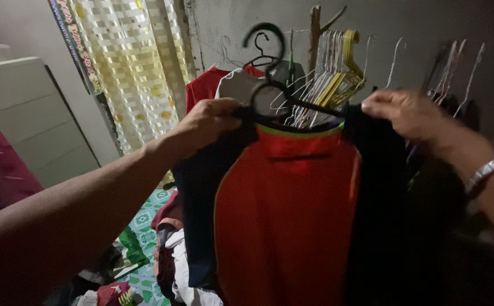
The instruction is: The person sorts through various shirts hanging on a wire clothesline, adjusting their positions, and then picks up a garment from a pile of clothes on the bed.
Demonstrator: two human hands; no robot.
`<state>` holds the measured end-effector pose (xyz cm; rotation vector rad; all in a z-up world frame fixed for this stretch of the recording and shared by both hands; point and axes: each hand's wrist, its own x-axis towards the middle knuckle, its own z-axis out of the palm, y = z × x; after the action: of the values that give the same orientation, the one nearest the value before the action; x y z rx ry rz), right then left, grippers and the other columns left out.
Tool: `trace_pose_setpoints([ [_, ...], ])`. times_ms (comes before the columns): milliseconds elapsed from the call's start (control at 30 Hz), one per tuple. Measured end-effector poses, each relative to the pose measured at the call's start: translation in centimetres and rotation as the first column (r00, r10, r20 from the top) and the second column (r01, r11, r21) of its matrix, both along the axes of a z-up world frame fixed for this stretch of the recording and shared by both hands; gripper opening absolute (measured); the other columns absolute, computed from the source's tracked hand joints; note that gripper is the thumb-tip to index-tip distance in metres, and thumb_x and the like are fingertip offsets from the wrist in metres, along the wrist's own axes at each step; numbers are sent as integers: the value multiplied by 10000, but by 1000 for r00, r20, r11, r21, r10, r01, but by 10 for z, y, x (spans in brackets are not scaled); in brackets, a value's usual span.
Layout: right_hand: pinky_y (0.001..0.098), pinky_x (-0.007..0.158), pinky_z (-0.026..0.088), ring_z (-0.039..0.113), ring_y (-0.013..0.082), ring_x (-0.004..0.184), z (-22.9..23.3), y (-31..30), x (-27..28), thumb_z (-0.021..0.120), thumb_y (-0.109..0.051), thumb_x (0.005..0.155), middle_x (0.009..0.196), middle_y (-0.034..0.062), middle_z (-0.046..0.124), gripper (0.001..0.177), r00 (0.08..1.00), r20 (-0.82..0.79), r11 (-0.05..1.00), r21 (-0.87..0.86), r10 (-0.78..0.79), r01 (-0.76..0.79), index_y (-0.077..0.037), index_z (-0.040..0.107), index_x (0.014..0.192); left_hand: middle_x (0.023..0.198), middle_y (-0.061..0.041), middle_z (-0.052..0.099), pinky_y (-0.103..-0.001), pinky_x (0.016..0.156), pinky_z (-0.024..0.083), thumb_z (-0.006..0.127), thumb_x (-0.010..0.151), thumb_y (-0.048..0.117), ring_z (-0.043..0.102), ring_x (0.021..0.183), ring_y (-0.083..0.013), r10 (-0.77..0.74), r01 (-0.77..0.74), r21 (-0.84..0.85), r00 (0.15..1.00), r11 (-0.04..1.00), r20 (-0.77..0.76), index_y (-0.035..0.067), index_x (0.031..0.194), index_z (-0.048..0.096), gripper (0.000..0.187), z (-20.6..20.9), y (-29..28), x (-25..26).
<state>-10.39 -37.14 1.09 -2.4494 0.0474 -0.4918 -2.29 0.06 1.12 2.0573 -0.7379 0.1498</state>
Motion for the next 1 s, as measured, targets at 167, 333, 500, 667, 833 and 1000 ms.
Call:
trace_pose_setpoints([
  [167,408,661,495,554,218,730,17,32,-12,538,-410,1069,899,95,694,303,990,-134,980,201,40,-13,-172,719,1118,1133,-24,755,-266,934,534,687,896,119,681,1028,-127,-84,81,35,990,996,114,105,1278,683,383,-1,-12,1],
  [333,357,614,531,599,190,715,22,36,6,538,-321,1048,888,91,664,286,992,-35,970,212,124,-114,-103,695,1143,1147,-58,755,-270,953,529,684,883,68,678,1058,-143,-126,133,-100,989,986,76,52,1265,701,382,-3,-6,9],
  [500,366,686,549,637,208,758,31,47,11,590,-319,991,990,87,763,313,991,-10,949,290,131,-123,-194,649,1272,1103,-40,752,-288,919,555,672,893,85,687,1001,-148,-176,172,-121,984,978,-19,74,1231,710,341,4,-6,6],
  [667,450,844,603,730,267,934,37,49,-5,695,-360,926,1024,131,794,330,992,20,976,-179,127,-122,-95,796,1095,1088,-43,758,-290,919,554,710,887,116,689,993,-147,-250,255,-35,962,966,114,54,1204,723,323,5,-13,10],
  [833,369,856,590,736,197,932,42,3,-21,721,-329,928,1041,93,779,329,975,200,984,-169,93,-59,-83,767,1141,1024,-36,752,-287,855,525,855,786,214,671,965,-123,-236,191,295,964,936,125,88,1191,675,461,-7,0,27],
  [1000,365,792,555,670,180,853,37,-46,-57,722,-323,1002,974,105,737,323,955,297,955,-286,17,73,-24,739,1122,1020,-113,730,-341,780,535,855,803,136,641,900,-173,-116,107,291,993,951,16,18,1166,711,408,-31,-8,73],
])
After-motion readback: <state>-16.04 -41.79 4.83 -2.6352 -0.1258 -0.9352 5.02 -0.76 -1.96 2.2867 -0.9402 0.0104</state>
